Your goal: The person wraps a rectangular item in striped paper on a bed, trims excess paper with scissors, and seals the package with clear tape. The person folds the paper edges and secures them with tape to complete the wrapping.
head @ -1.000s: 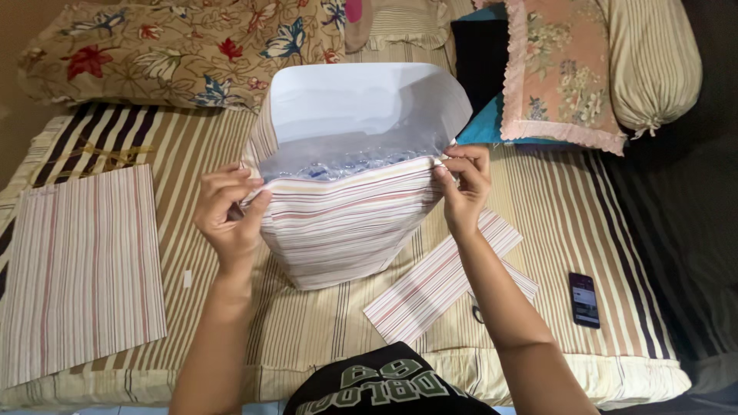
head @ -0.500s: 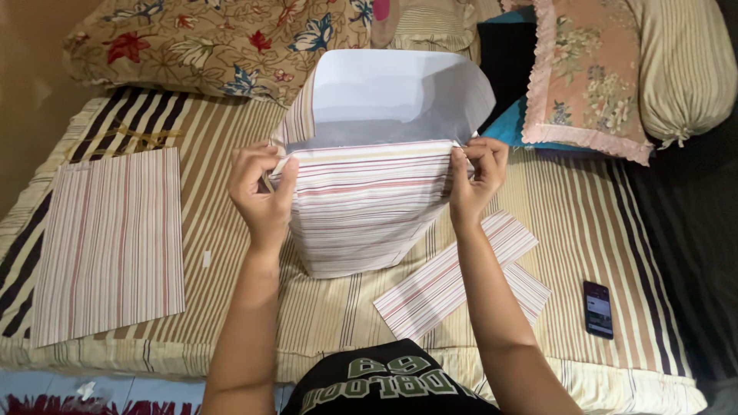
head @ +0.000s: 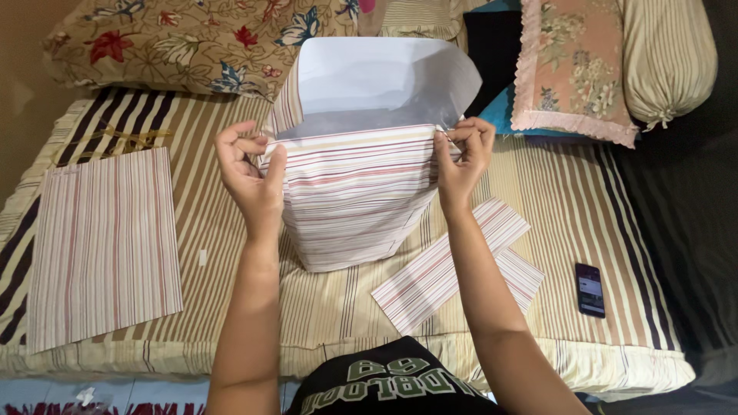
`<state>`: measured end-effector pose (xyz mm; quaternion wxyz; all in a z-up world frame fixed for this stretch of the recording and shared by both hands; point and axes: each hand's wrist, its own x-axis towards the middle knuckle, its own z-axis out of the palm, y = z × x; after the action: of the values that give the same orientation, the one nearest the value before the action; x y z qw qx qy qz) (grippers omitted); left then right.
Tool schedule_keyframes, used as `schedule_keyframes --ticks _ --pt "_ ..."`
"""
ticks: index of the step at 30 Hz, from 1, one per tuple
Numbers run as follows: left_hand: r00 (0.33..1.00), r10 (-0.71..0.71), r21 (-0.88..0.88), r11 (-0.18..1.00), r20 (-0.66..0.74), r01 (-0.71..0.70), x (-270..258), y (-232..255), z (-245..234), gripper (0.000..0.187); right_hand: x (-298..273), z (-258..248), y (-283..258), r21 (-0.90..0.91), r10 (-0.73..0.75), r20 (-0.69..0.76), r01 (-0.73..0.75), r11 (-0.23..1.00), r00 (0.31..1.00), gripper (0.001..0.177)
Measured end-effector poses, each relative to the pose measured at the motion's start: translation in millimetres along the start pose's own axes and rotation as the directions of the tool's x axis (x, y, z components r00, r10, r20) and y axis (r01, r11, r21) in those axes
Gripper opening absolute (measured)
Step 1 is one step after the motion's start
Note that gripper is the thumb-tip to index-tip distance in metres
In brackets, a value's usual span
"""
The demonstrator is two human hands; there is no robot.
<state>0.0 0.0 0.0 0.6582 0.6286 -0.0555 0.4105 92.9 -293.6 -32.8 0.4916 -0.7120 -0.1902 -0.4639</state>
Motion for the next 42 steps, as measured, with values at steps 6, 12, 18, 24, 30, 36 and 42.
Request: schedule_keyframes --ticks 6,12,18,24,30,36,42 --pt "1.0 0.026 -0.04 0.999 -0.003 -0.026 3.0 1.0 -0.1 0.058 4.6 -3.2 5.0 0.147 0.261 0.032 -0.263 0.953 0.965 0.066" --pt "0.958 -0.286 -0.193 0.94 0.012 0.283 21.7 -2.7 -9.9 0.098 30.5 -13.5 12.8 0.367 0.371 0.404 -0.52 0.771 0.836 0.073" --pt "0.844 -0.44 -0.302 0.796 0.306 0.524 42.4 -25.2 -28.6 0.099 42.1 -11.9 26.3 0.301 0.426 0.558 -0.652 0.696 0.712 0.052" --pt "0.756 -0.49 -0.237 0.747 0.435 0.621 54.5 -32.2 -28.7 0.092 40.1 -15.2 47.2 0.3 0.38 0.59 -0.631 0.716 0.712 0.037" --pt "0.834 -0.405 -0.202 0.842 0.374 0.5 41.7 -35.1 -21.7 0.085 22.3 -5.8 61.8 0.312 0.42 0.502 -0.611 0.728 0.756 0.051" --pt "0.735 -0.478 -0.256 0.725 0.481 0.64 56.8 -54.4 -34.1 0.089 20.2 -4.1 56.2 0.451 0.43 0.588 -0.719 0.529 0.685 0.072" --pt "0.725 -0.507 -0.277 0.695 0.466 0.664 55.0 -64.8 -41.6 0.086 26.1 -7.4 32.5 0.445 0.474 0.605 -0.765 0.466 0.64 0.076"
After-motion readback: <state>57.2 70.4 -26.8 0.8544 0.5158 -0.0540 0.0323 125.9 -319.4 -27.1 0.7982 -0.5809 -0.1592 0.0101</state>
